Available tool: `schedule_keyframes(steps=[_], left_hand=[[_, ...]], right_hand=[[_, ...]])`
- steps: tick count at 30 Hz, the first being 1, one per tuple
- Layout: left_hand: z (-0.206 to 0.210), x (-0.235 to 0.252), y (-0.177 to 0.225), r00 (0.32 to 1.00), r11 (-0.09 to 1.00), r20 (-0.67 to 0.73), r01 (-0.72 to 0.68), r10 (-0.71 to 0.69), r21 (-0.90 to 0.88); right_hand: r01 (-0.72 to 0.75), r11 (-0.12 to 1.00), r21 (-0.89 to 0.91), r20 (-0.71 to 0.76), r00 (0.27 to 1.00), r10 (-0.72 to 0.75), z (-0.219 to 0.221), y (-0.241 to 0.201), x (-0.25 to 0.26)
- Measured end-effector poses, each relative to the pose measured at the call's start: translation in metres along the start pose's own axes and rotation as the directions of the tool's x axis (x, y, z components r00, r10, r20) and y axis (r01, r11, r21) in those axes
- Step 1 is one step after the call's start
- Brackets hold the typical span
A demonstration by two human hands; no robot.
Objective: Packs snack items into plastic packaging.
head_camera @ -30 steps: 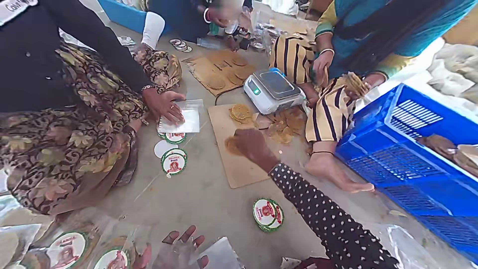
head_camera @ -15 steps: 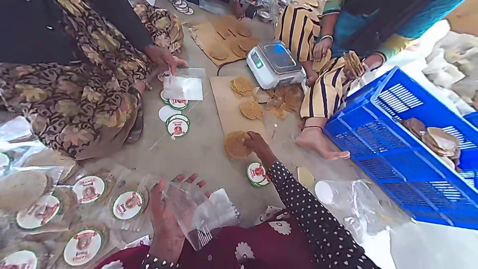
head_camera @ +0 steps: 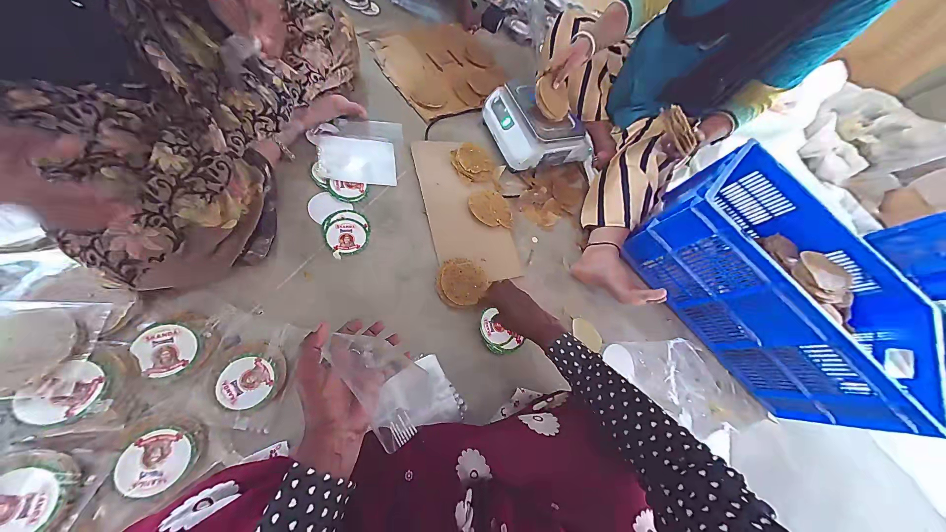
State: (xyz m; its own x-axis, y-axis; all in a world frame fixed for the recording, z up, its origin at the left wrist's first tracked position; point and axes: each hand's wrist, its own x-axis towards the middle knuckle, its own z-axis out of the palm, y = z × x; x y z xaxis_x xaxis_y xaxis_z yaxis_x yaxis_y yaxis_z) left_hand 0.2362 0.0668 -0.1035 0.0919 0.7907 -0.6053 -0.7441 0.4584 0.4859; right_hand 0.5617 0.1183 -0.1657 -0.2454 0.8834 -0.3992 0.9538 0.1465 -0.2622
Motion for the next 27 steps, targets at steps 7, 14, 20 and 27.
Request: schedule_keyframes(steps=[7,14,20,27], left_hand=[[-0.002,0.0,0.001,1.0,1.0,0.003,-0.019,0.019,-0.002],[0.002,-0.001,0.002,1.0,0.999,-0.005,-0.014,0.015,0.035],[0.005,-0.004,0.003,0.999,1.0,-0.03,-0.012,0.013,0.027],[0.002,-0.003,0.001,0.999,0.999,-0.007,-0.033,0.033,0.023]], right_hand=[[0.068,0.996,-0.058,-0.117,0.99,-0.074,0.01,0.012,-0.002],[-0.047,0.998,0.042,-0.157,0.986,0.053,-0.005,0.036,-0.023],[-0.082,0.951,0.297,-0.278,0.946,0.169,-0.021,0.041,-0.018],[-0.089,0.928,0.362,-0.258,0.947,0.192,-0.016,0.019,0.047]])
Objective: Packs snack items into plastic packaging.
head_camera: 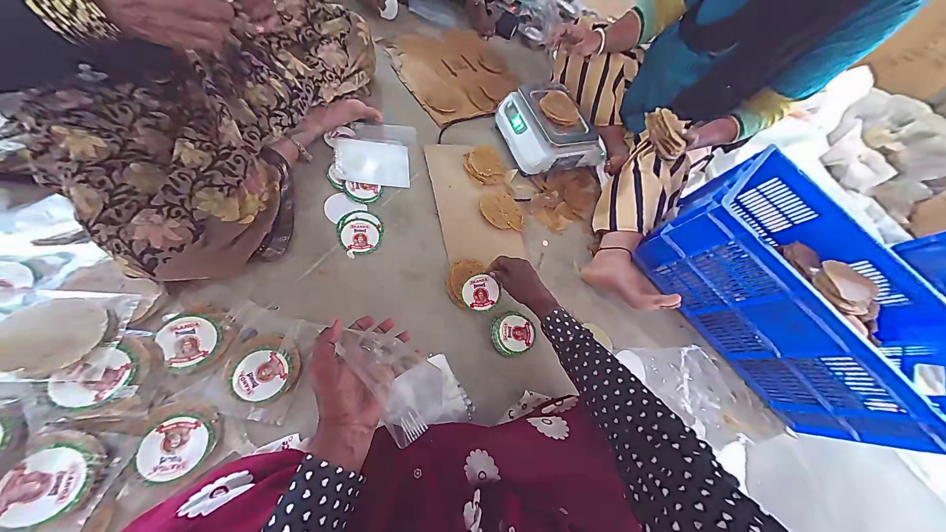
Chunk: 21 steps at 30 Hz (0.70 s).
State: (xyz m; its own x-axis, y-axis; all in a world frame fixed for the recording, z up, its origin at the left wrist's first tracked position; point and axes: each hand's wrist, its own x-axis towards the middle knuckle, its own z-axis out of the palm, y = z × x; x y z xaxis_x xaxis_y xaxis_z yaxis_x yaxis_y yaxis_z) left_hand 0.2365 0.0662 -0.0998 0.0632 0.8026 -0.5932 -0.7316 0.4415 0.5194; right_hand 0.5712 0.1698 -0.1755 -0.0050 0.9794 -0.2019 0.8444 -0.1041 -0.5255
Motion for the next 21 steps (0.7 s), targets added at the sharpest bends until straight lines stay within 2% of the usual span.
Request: schedule_keyframes(steps=[3,5,9,11,13,21], left_hand=[[-0.003,0.002,-0.001,1.0,1.0,0.016,-0.003,0.002,0.005],[-0.003,0.003,-0.001,1.0,1.0,0.017,0.01,-0.01,-0.014],[-0.001,0.002,0.0,1.0,0.999,0.008,0.026,-0.026,-0.036],[0.0,0.002,0.001,1.0,0.999,0.014,0.028,-0.027,-0.047],[-0.001,0.002,0.002,1.0,0.999,0.007,0.023,-0.023,-0.049],[0.001,0.001,0.004,0.999,0.998,-0.011,0.031,-0.031,-0.051]], right_hand=[[0.005,0.997,-0.071,-0.003,1.0,-0.006,0.006,-0.008,0.017],[0.099,0.988,-0.114,0.026,0.995,-0.097,0.003,-0.017,0.027],[0.293,0.909,-0.295,0.217,0.947,-0.235,0.009,-0.04,0.044],[0.326,0.847,-0.42,0.292,0.932,-0.213,0.017,-0.044,0.05],[0.345,0.799,-0.492,0.306,0.928,-0.212,0.024,-0.044,0.056],[0.321,0.779,-0.539,0.349,0.927,-0.14,0.021,-0.052,0.061]])
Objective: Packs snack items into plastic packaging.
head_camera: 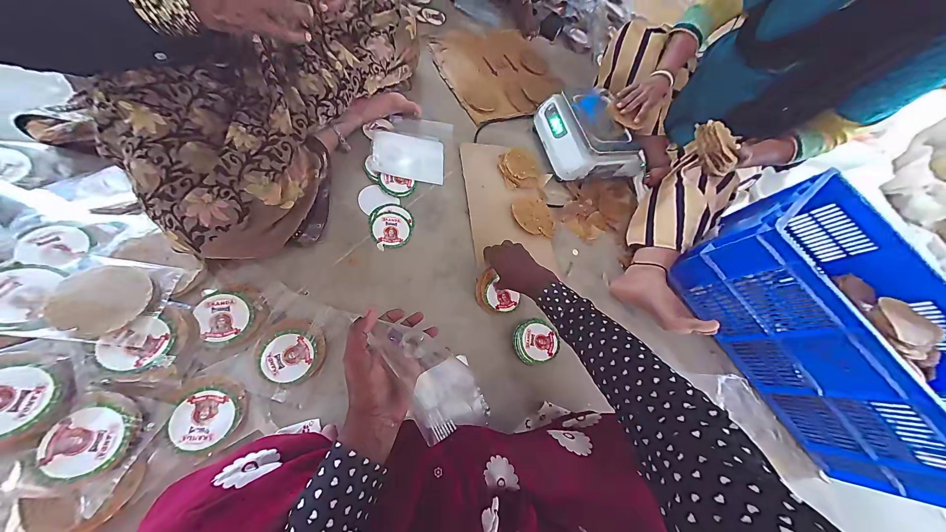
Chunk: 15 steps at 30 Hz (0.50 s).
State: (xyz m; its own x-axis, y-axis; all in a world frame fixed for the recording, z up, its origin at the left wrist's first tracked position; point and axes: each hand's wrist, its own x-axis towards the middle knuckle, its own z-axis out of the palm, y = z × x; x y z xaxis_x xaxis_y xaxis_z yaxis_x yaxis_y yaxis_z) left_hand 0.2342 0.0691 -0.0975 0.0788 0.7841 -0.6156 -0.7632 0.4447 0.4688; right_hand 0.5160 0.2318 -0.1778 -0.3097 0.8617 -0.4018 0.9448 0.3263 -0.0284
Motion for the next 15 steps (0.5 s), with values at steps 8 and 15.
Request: schedule_keyframes(steps=[8,15], left_hand=[[0.001,-0.001,0.006,0.993,0.981,-0.055,0.097,-0.107,-0.167],[0.007,-0.003,0.013,0.988,0.968,-0.115,0.076,-0.107,-0.241]], right_hand=[[-0.05,0.971,0.236,-0.101,0.992,0.076,-0.028,-0.005,-0.063],[-0.123,0.931,0.345,-0.213,0.955,0.206,0.015,-0.048,-0.117]])
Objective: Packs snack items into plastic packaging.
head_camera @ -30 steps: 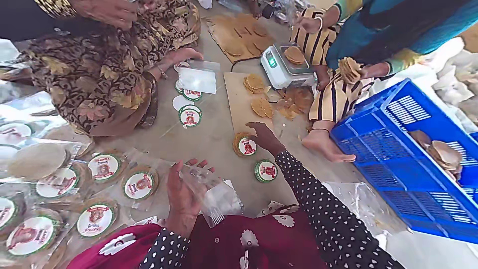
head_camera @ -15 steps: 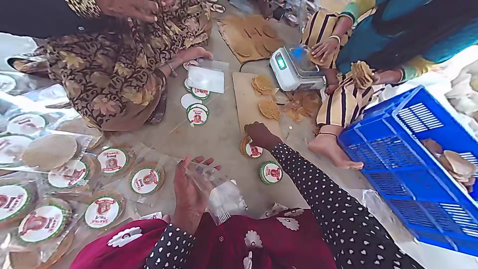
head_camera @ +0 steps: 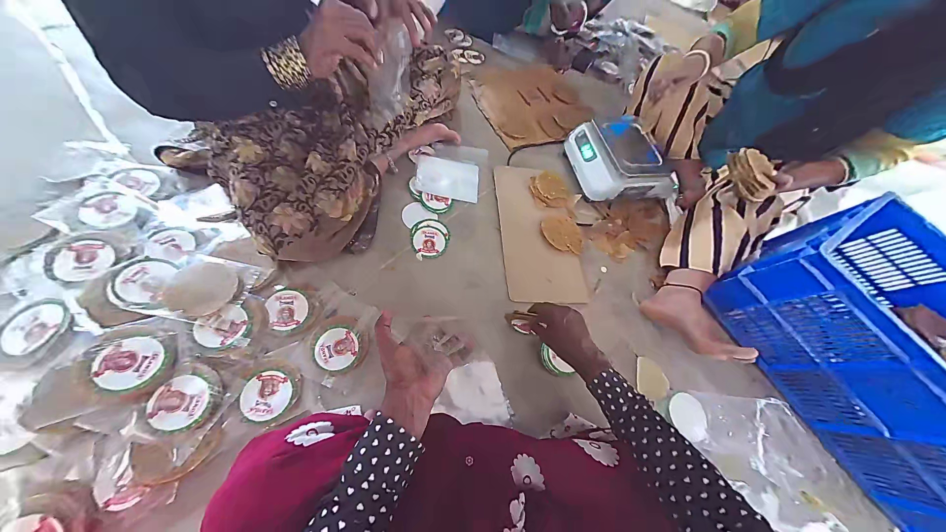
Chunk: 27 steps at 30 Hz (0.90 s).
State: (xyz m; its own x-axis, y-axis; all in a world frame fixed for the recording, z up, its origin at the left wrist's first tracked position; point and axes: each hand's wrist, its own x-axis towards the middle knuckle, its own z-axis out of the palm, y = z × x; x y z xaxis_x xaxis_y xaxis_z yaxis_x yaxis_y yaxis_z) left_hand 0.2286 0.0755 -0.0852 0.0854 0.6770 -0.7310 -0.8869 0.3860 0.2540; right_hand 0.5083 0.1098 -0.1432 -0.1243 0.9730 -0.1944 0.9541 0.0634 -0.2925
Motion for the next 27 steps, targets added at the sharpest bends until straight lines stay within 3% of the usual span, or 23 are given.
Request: schedule_keyframes(steps=[2,4,6,8,10,12,14,20,27], left_hand=[[0.0,-0.001,0.002,1.0,1.0,-0.002,-0.019,0.019,-0.011],[0.0,-0.004,0.004,1.0,0.999,-0.009,-0.025,0.025,-0.029],[0.001,-0.009,0.005,1.0,0.999,-0.01,-0.019,0.018,-0.035],[0.004,-0.013,0.004,1.0,1.0,-0.012,-0.023,0.023,-0.017],[0.005,-0.015,0.003,1.0,1.0,-0.018,-0.007,0.007,-0.011],[0.004,-0.015,0.003,1.0,1.0,-0.005,0.001,-0.001,0.024],[0.003,-0.016,0.003,1.0,0.998,0.01,-0.014,0.013,0.056],[0.001,-0.02,0.004,0.998,0.998,0.063,-0.034,0.031,0.047],[0.0,-0.02,0.002,0.992,1.0,0.13,-0.005,0.004,0.012]], right_hand=[[-0.075,0.981,0.177,-0.15,0.983,0.102,-0.014,-0.012,-0.011],[-0.072,0.892,0.446,-0.314,0.921,0.231,-0.048,-0.043,-0.033],[0.052,0.837,0.544,-0.463,0.851,0.248,-0.08,-0.084,-0.065],[0.231,0.821,0.523,-0.601,0.783,0.163,-0.097,-0.122,-0.093],[0.434,0.73,0.528,-0.673,0.738,0.048,-0.095,-0.148,-0.104],[0.564,0.621,0.544,-0.702,0.711,-0.03,-0.084,-0.163,-0.102],[0.604,0.58,0.547,-0.708,0.703,-0.064,-0.075,-0.173,-0.099],[0.64,0.632,0.437,-0.718,0.671,-0.182,-0.065,-0.183,-0.089],[0.593,0.627,0.505,-0.638,0.746,-0.192,-0.064,-0.191,-0.091]])
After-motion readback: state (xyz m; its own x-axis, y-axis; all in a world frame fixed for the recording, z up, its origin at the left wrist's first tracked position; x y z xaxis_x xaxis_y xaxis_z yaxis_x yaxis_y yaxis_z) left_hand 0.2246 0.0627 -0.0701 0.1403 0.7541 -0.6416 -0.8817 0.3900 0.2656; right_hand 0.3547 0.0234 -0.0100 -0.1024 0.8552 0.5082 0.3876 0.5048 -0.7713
